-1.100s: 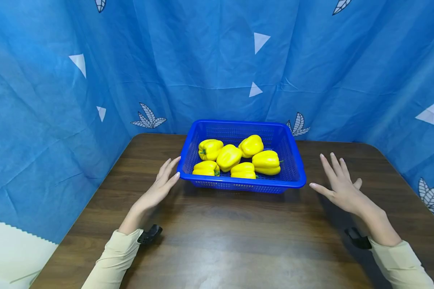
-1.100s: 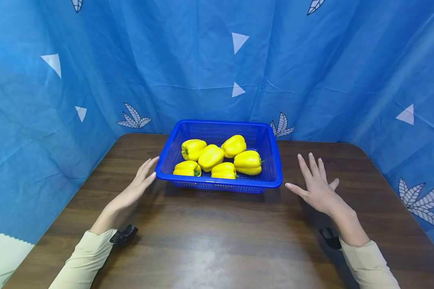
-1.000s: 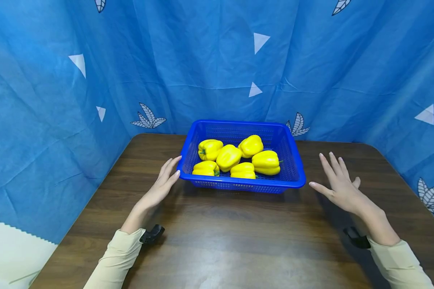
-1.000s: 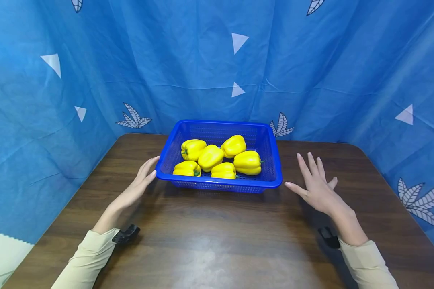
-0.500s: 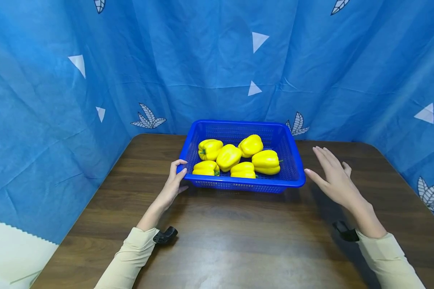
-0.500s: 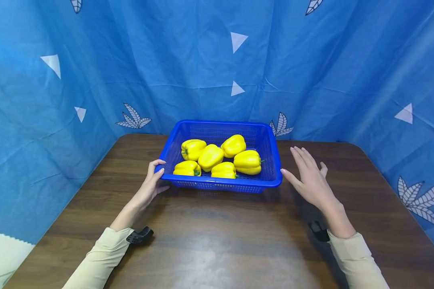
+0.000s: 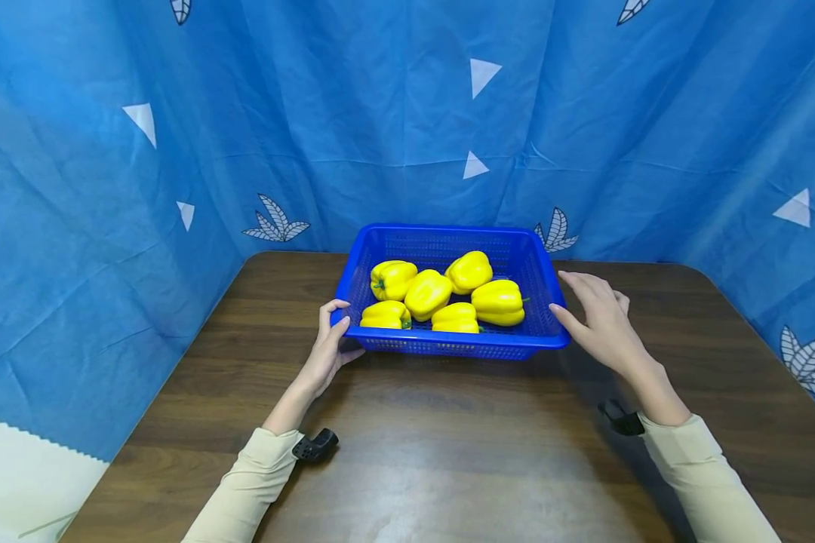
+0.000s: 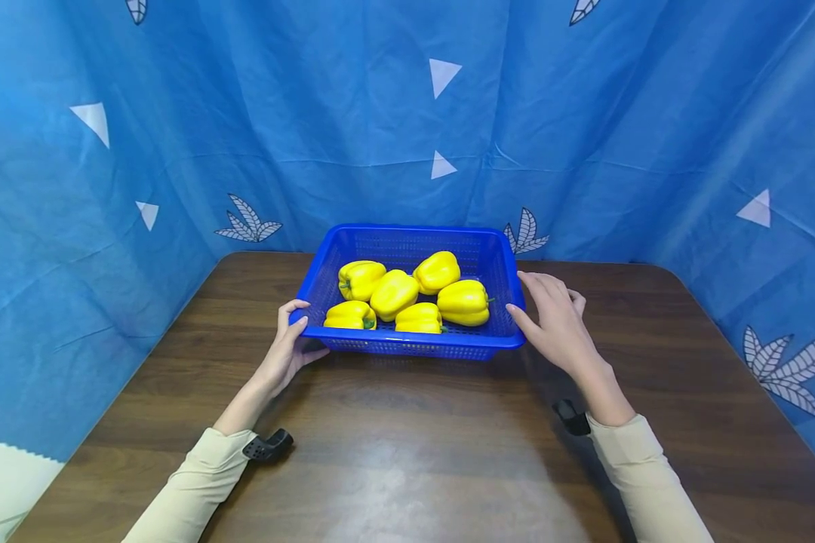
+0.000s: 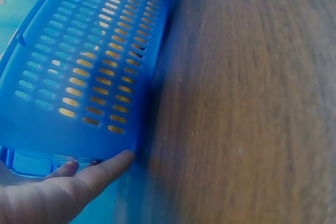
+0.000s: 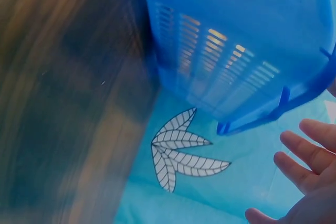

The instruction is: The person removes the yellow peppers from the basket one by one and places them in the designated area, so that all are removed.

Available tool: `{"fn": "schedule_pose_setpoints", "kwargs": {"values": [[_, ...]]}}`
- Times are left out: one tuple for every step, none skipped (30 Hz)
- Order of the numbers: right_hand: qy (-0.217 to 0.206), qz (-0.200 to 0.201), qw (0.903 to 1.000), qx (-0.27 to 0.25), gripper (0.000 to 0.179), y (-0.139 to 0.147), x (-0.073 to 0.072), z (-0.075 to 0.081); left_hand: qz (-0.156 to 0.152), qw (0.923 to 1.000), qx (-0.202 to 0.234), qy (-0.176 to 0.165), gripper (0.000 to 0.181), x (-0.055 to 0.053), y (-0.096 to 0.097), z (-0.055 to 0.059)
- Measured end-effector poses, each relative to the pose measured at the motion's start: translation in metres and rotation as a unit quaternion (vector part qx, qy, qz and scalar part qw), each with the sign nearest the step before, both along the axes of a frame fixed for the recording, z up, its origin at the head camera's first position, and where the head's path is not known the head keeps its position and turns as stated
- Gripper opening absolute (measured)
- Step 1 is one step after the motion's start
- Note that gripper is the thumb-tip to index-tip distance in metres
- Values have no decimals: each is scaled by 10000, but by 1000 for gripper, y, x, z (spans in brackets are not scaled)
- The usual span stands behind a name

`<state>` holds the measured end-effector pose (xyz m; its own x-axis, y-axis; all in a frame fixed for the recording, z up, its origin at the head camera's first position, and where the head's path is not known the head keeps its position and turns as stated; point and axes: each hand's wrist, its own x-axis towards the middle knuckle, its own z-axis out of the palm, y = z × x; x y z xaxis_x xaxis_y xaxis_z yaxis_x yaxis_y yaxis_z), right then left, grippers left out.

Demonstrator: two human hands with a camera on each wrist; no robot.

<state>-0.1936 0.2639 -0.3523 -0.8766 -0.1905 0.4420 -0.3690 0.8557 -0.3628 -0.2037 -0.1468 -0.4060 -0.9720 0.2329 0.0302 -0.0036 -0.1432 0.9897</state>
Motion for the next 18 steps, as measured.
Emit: {"fn": "schedule_pose_setpoints", "kwargs": {"values": [[34,31,10000,-12,53,-2,-1,0,6,10000,-1,7,19,0,0,0],[67,64,10000,-15,51,-4,-3,1,4,10000,-7,19,20,0,0,-1],[94,97,9999,-9,49,-7,-4,1,2,10000,-26,28,20,0,-1,-1],[124,131,9998,11,47,-8,-6,1,-9,10000,-34,49,20,0,-1,-1],[139,160,9998,31,45,-10,-7,2,-9,10000,-43,52,20,-1,-1,-1],[144,188,9997,58,44,-12,-8,2,-7,10000,-54,60,21,0,-1,-1],[136,208,9996,95,43,-14,-10,3,-2,9999,-87,64,21,0,-2,-1],[114,219,9996,132,43,-16,-11,3,5,9999,-105,72,21,0,-2,-1],[89,228,9996,171,43,-18,-12,4,15,9999,-105,75,21,0,-2,-1],[51,230,9995,211,42,-19,-14,4,21,9999,-99,85,21,0,-2,-1],[6,228,9995,236,43,-21,-15,4,33,9999,-97,83,21,0,-1,0],[-49,229,9994,263,42,-22,-17,5,42,9999,-104,90,21,0,-1,0],[-114,227,9992,294,42,-23,-18,5,39,9999,-92,94,21,0,-1,0],[-189,225,9991,322,42,-25,-20,5,39,9999,-72,99,21,0,-1,0],[-273,221,9988,349,42,-26,-22,6,40,9999,-51,98,21,0,0,0],[-363,219,9984,371,42,-27,-23,6,40,9999,-42,95,21,0,0,0],[-451,221,9979,401,42,-28,-25,6,44,9999,-55,97,21,0,0,0],[-540,229,9974,429,42,-29,-26,7,48,9999,-53,94,20,1,0,-1]]}}
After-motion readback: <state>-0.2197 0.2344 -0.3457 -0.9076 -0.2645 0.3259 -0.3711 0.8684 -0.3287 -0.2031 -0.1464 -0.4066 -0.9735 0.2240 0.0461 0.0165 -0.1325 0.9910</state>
